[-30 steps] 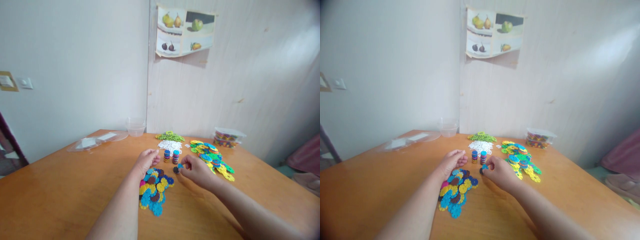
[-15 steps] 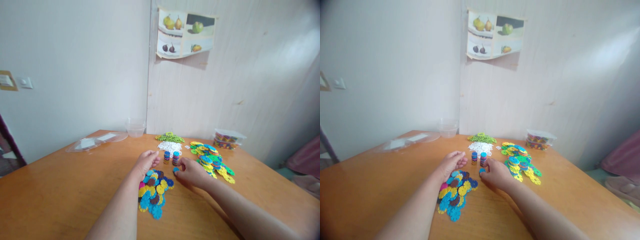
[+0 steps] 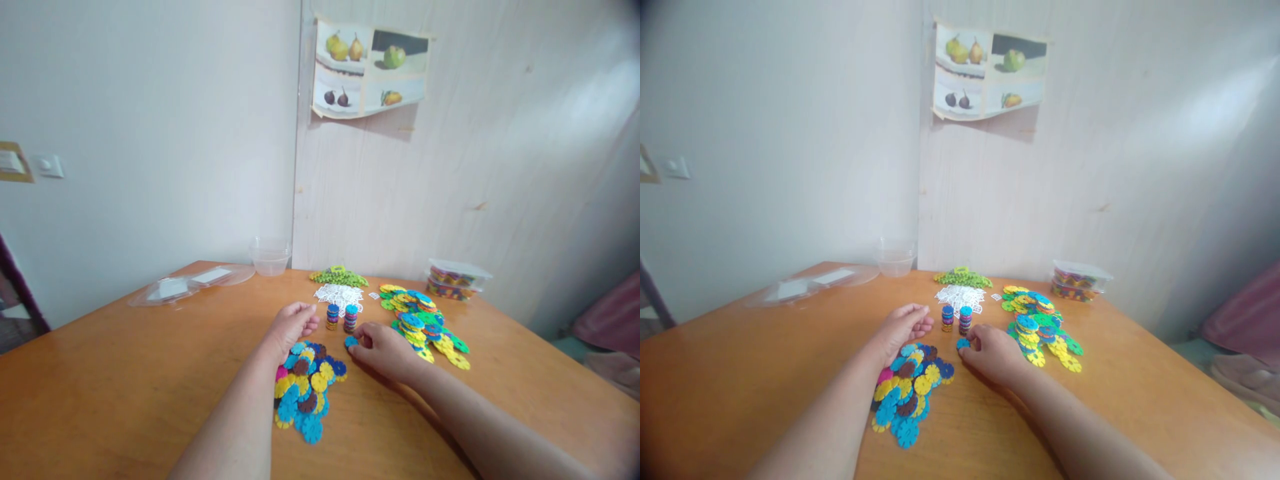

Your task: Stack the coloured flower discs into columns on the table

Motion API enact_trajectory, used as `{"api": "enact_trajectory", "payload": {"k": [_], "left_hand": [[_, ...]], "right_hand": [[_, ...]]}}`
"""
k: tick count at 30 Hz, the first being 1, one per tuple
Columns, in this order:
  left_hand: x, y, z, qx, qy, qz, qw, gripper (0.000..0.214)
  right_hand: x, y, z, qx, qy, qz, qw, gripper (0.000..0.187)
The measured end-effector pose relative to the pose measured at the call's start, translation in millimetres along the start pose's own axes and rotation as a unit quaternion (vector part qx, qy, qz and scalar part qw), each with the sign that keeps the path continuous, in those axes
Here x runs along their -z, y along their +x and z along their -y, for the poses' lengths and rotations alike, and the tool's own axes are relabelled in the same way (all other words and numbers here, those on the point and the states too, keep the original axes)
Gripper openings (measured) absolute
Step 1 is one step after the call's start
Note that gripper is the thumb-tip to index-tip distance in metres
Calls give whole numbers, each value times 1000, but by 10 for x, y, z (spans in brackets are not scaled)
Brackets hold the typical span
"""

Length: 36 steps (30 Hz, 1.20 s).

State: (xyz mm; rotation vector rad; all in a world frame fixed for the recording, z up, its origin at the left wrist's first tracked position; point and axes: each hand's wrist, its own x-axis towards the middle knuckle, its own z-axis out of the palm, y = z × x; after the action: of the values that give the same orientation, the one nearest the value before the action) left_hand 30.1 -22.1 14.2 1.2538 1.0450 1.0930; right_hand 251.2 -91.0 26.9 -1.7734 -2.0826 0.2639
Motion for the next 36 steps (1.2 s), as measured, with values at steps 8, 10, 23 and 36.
{"api": "enact_trajectory", "payload": {"k": [8,10,23,36], "left_hand": [[-6,1,-5,0,-5,0,1000,41],[-6,-2,-7,-1,-4,-1,1000,40],[-15,-14,-16,1,12,-3,1000,36],[-4,5,8,2,6,7,1000,37]], "right_hand": [[34,-97,113,20,19,-28,999,18],[27,-178,193,62,42,9,997,16],[-151,-298,426,136,72,36,987,23],[153,-43,-16,17,16,-60,998,29]]}}
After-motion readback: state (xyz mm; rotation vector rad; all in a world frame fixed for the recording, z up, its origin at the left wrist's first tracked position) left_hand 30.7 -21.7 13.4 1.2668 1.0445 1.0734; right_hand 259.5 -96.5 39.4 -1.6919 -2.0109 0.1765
